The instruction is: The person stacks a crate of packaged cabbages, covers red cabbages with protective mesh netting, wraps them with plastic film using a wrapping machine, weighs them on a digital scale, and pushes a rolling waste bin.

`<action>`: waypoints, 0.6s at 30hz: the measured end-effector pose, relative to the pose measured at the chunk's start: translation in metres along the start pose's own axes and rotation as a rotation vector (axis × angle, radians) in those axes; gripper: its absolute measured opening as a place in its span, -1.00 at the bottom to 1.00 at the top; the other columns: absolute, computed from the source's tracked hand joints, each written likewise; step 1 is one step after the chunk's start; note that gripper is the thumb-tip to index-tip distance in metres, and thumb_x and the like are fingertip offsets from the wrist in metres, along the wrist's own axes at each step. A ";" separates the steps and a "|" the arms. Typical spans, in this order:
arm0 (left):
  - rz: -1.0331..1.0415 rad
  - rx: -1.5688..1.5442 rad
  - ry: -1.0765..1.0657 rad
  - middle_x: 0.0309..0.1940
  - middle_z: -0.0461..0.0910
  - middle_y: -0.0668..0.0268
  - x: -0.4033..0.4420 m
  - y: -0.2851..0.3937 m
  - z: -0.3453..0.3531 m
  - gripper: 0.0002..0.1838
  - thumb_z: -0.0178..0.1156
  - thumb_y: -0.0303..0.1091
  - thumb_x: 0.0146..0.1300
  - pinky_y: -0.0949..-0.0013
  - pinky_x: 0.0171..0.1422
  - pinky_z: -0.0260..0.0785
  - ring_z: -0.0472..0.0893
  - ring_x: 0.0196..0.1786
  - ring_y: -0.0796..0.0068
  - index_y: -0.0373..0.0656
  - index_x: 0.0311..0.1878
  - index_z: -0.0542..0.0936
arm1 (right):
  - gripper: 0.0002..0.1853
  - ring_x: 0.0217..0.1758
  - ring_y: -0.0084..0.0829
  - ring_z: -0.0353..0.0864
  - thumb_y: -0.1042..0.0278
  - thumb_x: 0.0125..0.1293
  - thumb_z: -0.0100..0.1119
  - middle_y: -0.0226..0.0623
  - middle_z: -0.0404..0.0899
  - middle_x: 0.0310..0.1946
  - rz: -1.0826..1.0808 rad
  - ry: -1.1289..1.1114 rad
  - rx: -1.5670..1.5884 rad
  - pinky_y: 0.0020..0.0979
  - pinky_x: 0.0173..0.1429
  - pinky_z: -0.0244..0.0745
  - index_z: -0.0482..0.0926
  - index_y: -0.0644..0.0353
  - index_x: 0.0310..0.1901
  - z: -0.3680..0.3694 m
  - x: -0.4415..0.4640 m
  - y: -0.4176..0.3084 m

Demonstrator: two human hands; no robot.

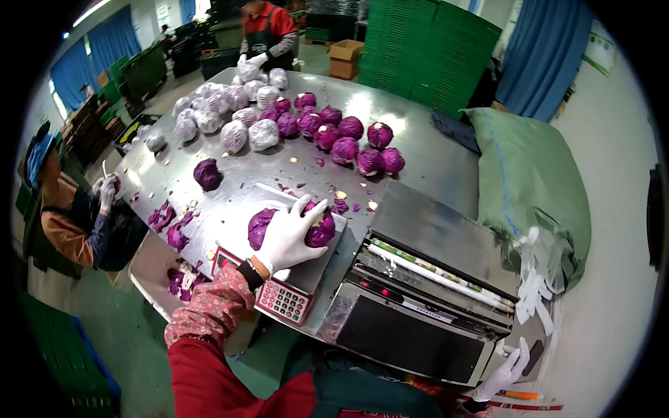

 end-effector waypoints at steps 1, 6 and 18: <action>0.007 0.091 -0.010 0.27 0.33 0.01 -0.001 0.000 0.009 -0.06 0.48 -0.04 -0.18 0.01 0.17 0.37 0.51 0.09 -0.10 0.08 0.37 0.35 | -0.72 -0.30 -0.53 0.44 0.49 0.50 -0.11 -0.28 0.55 -0.03 0.011 0.014 -0.008 -0.45 -0.03 0.44 0.50 0.36 0.13 -0.001 -0.005 0.001; 0.081 0.244 -0.162 0.41 0.18 -0.07 0.001 0.002 0.026 0.09 0.40 0.22 -0.06 -0.22 0.46 0.01 0.28 0.36 -0.20 0.07 0.51 0.11 | -0.80 -0.12 -0.38 0.58 0.59 0.37 0.00 -0.18 0.58 -0.03 0.178 -0.236 0.279 -0.36 0.14 0.47 0.60 0.34 -0.07 0.055 -0.020 -0.061; -0.328 -0.301 0.155 0.37 0.14 -0.16 -0.072 -0.067 0.015 0.11 0.55 -0.16 -0.13 0.07 0.46 0.18 0.20 0.43 -0.14 -0.19 0.47 0.14 | -0.10 0.53 0.15 0.00 0.04 0.12 0.34 0.32 -0.03 0.45 -0.200 -1.117 0.402 -0.13 0.53 0.04 0.17 0.33 0.40 0.309 -0.062 -0.233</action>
Point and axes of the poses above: each hand's wrist, its own x-axis towards the middle knuckle, its own z-axis out of the palm, y = z × x, the point moved 1 cm from there along x, towards the middle knuckle
